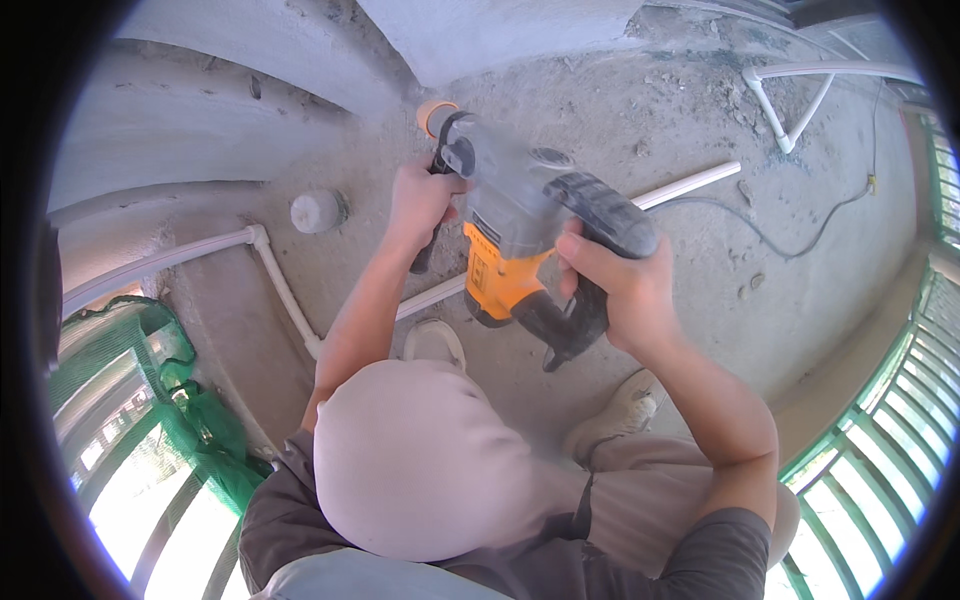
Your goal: The person uses a rotary hammer drill to bore holes into a concrete floor, then clears debris and fits white PVC pipe sections into the drilled holes. The person repeats this process for multiple holes, checking fit and clearing dust between each insertion.
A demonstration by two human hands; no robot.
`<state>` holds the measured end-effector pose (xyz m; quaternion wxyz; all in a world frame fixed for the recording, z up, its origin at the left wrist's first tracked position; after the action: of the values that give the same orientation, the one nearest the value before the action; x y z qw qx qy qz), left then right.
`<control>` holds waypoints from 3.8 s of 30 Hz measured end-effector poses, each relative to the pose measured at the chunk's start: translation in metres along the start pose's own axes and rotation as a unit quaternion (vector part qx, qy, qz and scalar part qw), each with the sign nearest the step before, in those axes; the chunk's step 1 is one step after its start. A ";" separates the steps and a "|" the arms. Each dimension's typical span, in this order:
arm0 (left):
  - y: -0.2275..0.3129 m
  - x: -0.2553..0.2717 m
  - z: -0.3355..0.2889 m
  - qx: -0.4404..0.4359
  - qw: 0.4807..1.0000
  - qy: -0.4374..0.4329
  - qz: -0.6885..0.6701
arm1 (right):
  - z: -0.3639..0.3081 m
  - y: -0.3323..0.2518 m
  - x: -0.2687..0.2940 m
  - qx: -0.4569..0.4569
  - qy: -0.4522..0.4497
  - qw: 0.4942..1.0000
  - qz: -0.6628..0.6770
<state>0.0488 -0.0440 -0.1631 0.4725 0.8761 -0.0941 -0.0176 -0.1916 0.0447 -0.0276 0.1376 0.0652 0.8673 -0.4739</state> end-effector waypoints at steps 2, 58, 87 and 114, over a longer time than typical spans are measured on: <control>-0.006 0.008 0.009 0.002 1.000 -0.005 0.016 | 0.009 0.010 -0.002 -0.017 0.019 1.000 -0.017; 0.027 0.036 0.037 -0.110 0.947 0.090 -0.290 | 0.039 -0.123 -0.118 0.115 -0.123 0.917 -0.362; 0.025 -0.004 0.023 -0.137 0.985 0.017 -0.099 | -0.013 -0.034 -0.018 0.076 -0.010 0.975 -0.206; 0.009 0.002 0.027 -0.245 0.964 -0.038 -0.093 | -0.032 -0.013 -0.049 0.197 -0.069 0.877 -0.432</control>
<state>0.0462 -0.0711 -0.1705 0.6654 0.7368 -0.0231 -0.1171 -0.1533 0.0654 0.0138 -0.0370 -0.3237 0.6858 -0.6509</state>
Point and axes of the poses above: each hand's wrist, its own z-axis towards the middle knuckle, its own x-axis out of the back of the hand, y = z × x, the point moved 7 cm from there along z, towards the middle knuckle, and after that the axes turned 12 degrees about -y, right-handed, at the moved point
